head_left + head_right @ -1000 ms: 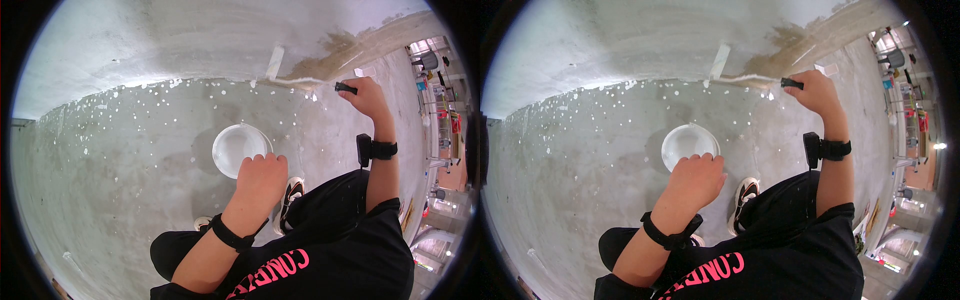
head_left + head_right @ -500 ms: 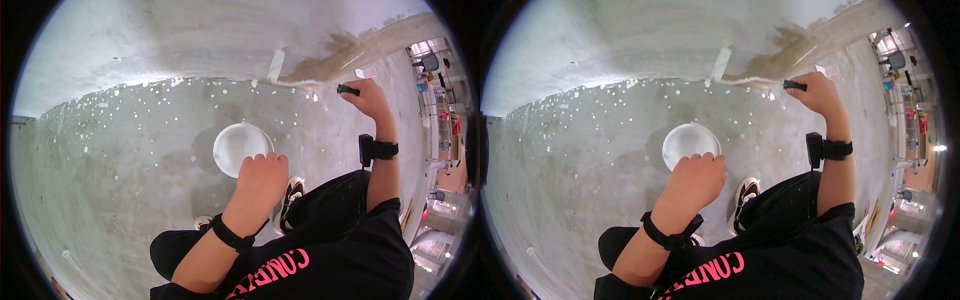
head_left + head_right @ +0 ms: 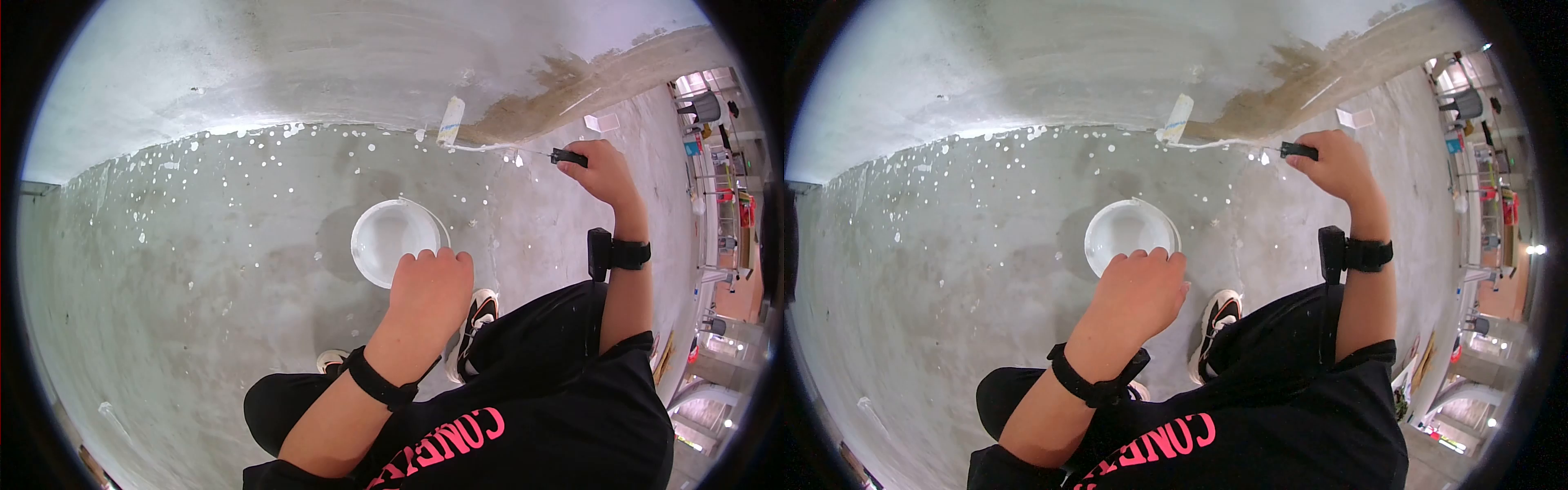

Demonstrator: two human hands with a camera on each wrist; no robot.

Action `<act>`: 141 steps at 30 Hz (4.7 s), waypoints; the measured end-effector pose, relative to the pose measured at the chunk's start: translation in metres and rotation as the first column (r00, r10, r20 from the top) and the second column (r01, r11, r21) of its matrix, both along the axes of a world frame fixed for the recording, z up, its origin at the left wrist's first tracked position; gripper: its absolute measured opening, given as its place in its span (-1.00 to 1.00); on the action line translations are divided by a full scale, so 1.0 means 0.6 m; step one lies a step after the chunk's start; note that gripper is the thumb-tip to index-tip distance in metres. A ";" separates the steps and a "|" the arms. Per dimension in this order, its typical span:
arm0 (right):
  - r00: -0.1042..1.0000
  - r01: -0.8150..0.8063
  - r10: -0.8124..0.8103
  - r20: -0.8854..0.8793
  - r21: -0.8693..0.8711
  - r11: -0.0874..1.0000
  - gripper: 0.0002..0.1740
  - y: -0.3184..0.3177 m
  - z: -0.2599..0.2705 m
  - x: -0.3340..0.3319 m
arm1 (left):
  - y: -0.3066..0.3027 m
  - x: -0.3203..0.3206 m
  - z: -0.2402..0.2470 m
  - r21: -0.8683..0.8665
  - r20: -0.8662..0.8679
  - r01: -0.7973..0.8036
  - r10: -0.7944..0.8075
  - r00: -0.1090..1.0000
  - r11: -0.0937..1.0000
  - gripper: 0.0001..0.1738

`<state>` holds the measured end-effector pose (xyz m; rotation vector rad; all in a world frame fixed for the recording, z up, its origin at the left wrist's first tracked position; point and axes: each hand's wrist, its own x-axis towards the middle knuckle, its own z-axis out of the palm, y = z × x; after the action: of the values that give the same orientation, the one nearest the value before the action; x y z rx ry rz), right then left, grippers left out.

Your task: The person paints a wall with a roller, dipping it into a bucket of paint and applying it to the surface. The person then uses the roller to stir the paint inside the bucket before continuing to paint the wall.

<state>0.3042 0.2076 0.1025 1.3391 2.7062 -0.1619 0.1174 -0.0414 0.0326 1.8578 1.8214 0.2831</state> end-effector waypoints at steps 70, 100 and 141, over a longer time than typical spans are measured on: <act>0.881 0.333 -0.319 -0.349 -0.020 0.943 -0.56 0.038 -0.054 0.045 | 0.016 -0.005 -0.010 -0.048 0.070 0.046 -0.043 0.997 0.998 -0.75; 0.059 0.250 -0.910 -0.411 -0.876 0.412 -0.66 -0.309 0.009 0.000 | 0.110 0.146 0.088 -0.598 0.676 0.311 0.673 -0.300 0.739 -0.53; 0.915 0.333 -0.343 -0.212 -0.085 0.939 -0.83 -0.427 0.044 -0.064 | 0.091 0.081 -0.108 -0.529 0.848 -0.071 0.529 -0.013 0.846 -0.85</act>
<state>0.2658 -0.0484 0.1286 1.8703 2.5915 -0.4296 0.1657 0.0133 -0.0324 0.4522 0.9959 1.0556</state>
